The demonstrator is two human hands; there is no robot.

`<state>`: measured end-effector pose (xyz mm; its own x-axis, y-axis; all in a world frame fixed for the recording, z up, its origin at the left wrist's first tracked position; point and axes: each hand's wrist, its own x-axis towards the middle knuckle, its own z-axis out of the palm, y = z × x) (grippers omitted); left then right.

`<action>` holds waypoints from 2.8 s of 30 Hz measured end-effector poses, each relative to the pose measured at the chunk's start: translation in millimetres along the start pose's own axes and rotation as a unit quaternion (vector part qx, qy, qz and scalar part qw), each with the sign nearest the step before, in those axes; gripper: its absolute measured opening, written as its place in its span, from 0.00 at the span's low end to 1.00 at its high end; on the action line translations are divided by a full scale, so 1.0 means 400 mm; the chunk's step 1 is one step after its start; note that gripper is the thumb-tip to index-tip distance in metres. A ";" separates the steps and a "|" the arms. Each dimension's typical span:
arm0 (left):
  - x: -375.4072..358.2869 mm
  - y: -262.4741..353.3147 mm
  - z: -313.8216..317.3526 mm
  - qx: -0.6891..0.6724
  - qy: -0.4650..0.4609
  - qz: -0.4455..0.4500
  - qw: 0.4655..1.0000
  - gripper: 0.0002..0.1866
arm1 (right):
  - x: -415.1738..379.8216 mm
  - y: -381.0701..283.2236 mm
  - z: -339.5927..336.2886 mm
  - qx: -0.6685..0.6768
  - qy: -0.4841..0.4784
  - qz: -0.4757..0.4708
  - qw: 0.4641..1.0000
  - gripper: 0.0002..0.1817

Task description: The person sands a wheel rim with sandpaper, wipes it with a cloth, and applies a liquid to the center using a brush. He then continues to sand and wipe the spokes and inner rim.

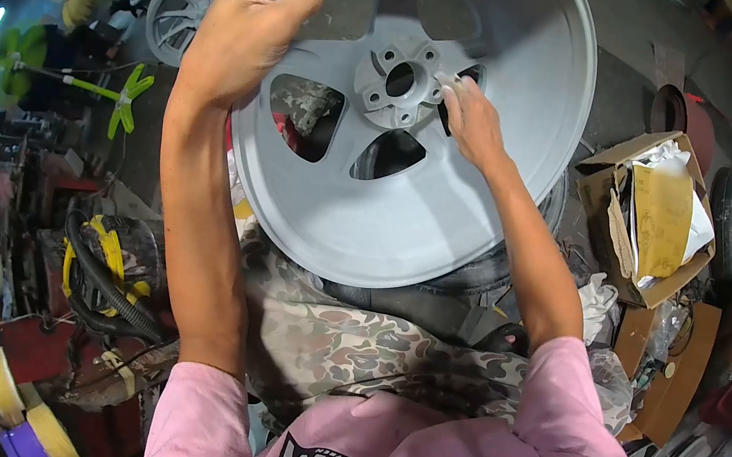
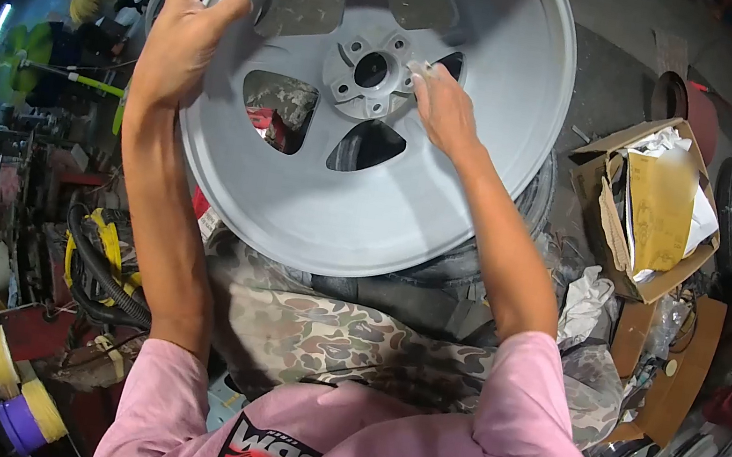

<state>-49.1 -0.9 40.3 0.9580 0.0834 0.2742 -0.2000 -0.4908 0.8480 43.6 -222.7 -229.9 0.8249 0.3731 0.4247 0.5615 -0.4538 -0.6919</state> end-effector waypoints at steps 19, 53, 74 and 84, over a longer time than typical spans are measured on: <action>-0.009 0.054 0.038 -0.001 -0.004 0.014 1.000 0.28 | 0.139 -0.059 0.050 0.323 -0.327 0.234 0.857 0.25; 0.029 -0.048 -0.071 0.025 0.025 -0.025 0.999 0.33 | 0.065 -0.096 -0.038 -0.214 -0.305 -0.156 0.915 0.17; 0.042 -0.046 -0.086 0.042 0.032 -0.035 0.998 0.33 | 0.062 -0.133 0.091 0.292 -0.140 0.216 0.921 0.30; 0.107 -0.122 -0.181 0.096 0.018 -0.106 0.990 0.22 | -0.126 -0.074 0.017 0.262 0.027 0.219 0.939 0.20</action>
<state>-13.1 89.5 43.3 0.9657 0.2315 0.1176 0.0514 -0.6142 0.7874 -15.0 -222.6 -234.6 0.9795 0.1947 0.0515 0.0696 -0.0873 -0.9937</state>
